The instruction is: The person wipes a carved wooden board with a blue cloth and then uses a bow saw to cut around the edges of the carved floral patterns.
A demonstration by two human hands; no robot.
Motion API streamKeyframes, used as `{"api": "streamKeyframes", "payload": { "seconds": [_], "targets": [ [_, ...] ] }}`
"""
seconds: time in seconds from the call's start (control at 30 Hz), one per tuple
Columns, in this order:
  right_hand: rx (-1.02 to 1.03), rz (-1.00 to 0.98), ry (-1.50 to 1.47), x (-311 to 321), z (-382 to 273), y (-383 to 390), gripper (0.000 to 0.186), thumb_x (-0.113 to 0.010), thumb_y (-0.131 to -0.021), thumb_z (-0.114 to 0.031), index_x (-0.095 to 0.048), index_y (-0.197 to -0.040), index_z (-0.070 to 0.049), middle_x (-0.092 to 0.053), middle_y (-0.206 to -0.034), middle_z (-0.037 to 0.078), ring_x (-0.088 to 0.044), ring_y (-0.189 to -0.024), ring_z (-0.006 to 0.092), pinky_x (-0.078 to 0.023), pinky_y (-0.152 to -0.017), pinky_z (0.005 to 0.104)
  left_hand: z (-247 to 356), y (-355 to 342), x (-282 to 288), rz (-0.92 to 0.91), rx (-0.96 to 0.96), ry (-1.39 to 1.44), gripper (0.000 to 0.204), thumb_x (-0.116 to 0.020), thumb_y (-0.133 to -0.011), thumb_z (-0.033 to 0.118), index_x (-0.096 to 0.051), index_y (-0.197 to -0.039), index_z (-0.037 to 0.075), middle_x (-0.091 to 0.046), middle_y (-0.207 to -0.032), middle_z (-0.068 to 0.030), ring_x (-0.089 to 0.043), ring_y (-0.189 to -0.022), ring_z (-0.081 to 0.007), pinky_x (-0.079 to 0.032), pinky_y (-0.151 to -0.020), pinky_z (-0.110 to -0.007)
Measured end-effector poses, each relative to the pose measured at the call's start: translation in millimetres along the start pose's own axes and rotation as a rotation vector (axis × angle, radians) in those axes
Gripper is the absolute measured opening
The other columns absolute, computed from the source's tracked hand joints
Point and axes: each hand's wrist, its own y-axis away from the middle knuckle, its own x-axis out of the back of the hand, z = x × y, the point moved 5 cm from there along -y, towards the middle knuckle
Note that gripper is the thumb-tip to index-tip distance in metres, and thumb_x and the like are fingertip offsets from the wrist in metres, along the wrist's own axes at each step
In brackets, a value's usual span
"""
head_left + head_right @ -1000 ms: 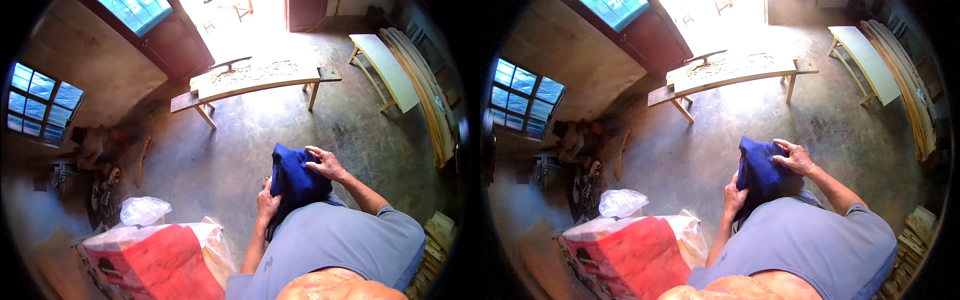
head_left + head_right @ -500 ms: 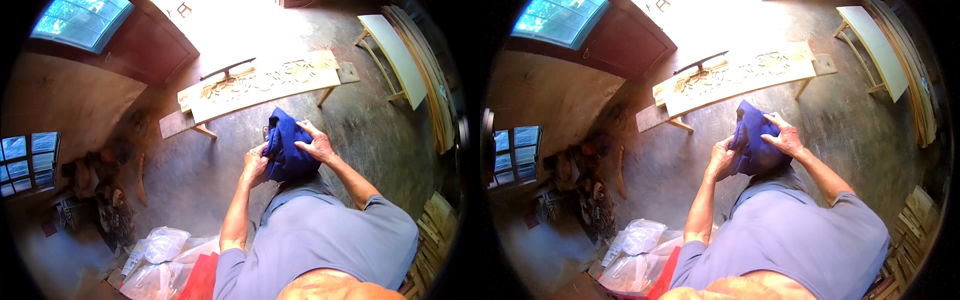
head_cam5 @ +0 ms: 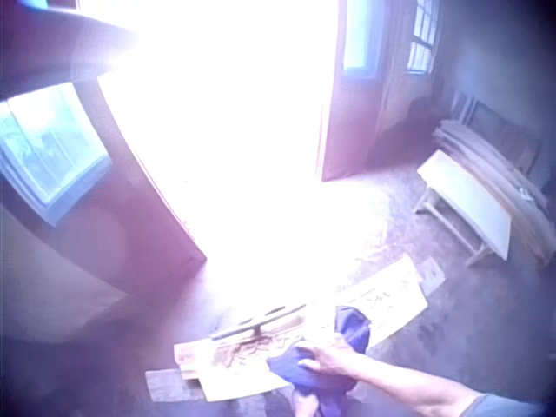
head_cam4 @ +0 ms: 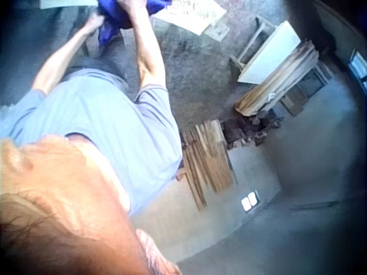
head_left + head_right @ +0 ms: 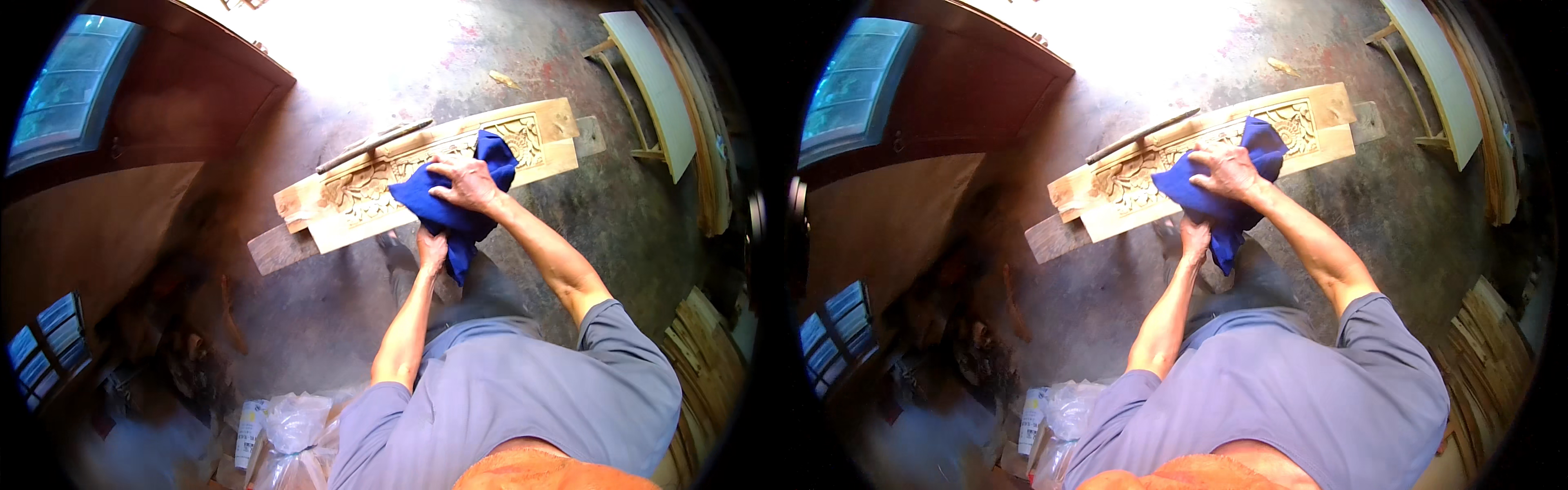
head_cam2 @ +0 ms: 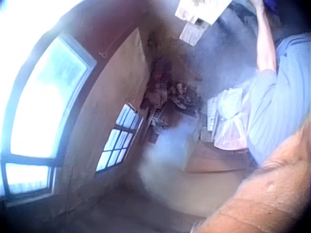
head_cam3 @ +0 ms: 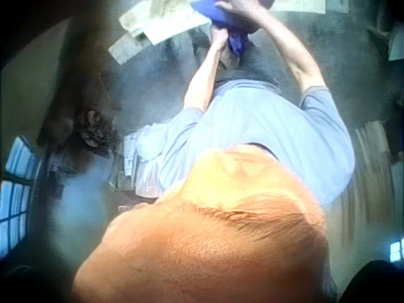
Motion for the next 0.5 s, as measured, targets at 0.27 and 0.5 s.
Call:
{"api": "streamKeyframes", "payload": {
  "seconds": [0.27, 0.5],
  "targets": [
    [-0.158, -0.092, 0.050, -91, 24, -67, 0.075, -0.088, -0.077, -0.036, -0.059, -0.139, -0.007, -0.062, -0.140, 0.016, -0.059, -0.127, 0.0354, -0.048, -0.106, 0.0493, -61, -73, 82, 0.111, 0.261, 0.018, 0.040, -0.066, -0.085, -0.004, -0.069, -0.125, -0.005, -0.076, -0.115, -0.0113, -0.070, -0.106, -0.0216, -0.052, -0.099, -0.036],
    [-0.747, -0.522, -0.120, -107, 65, -56, 0.120, -0.090, -0.064, -0.060, -0.040, -0.158, -0.007, -0.054, -0.151, 0.025, -0.057, -0.134, 0.0425, -0.045, -0.114, 0.0508, -84, -83, 94, 0.270, 0.407, 0.278, 0.047, -0.076, -0.083, -0.005, -0.069, -0.130, -0.001, -0.074, -0.126, -0.0110, -0.068, -0.113, -0.0217, -0.050, -0.102, -0.036]
  ]
}}
